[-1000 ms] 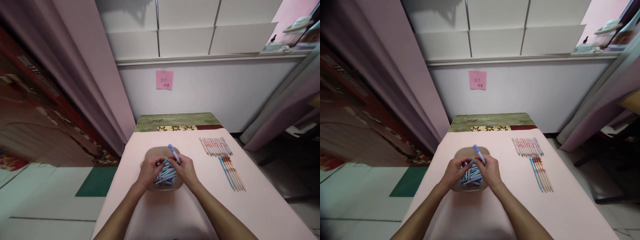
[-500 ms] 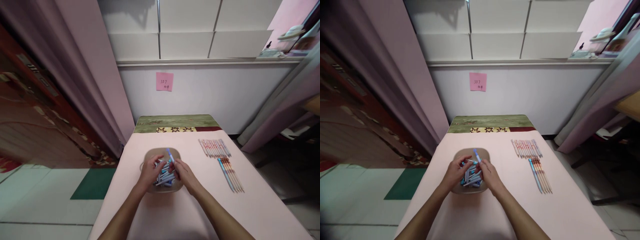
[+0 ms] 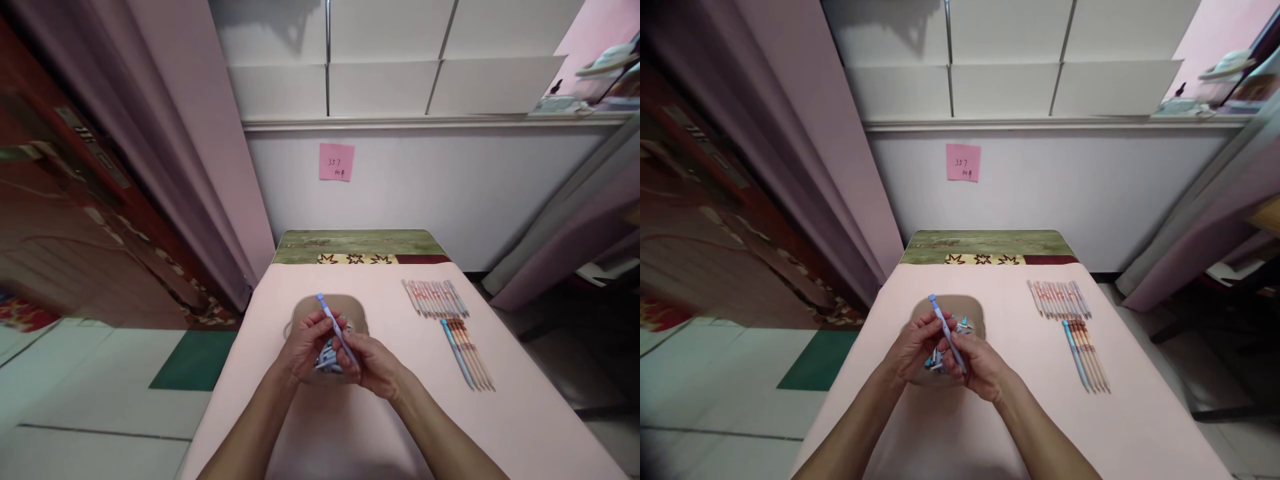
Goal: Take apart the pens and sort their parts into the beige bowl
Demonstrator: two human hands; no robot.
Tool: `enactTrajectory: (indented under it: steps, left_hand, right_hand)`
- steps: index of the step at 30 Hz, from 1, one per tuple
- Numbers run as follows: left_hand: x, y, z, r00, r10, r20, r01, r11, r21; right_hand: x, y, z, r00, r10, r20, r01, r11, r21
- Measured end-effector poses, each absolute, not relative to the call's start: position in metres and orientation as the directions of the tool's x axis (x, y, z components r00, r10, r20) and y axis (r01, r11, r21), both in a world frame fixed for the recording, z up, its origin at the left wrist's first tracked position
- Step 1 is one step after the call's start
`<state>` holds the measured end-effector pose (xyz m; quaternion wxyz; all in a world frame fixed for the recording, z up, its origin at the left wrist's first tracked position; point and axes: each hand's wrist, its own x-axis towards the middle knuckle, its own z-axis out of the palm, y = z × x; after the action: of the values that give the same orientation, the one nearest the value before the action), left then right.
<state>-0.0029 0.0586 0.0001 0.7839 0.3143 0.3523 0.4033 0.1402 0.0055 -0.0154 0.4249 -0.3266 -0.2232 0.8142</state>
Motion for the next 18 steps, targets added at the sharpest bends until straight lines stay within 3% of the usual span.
enactTrajectory:
  steps: [9, 18]
  left_hand:
    - [0.005, 0.056, -0.002, 0.145, 0.935, -0.324, -0.419, 0.355, 0.836]
    - [0.003, 0.060, -0.009, 0.113, 0.938, -0.327, -0.466, 0.341, 0.817]
  right_hand:
    - [0.123, 0.009, -0.014, -0.138, 0.938, -0.319, -0.423, -0.347, -0.837]
    - [0.128, 0.012, -0.018, -0.255, 0.904, -0.344, -0.400, -0.423, -0.813]
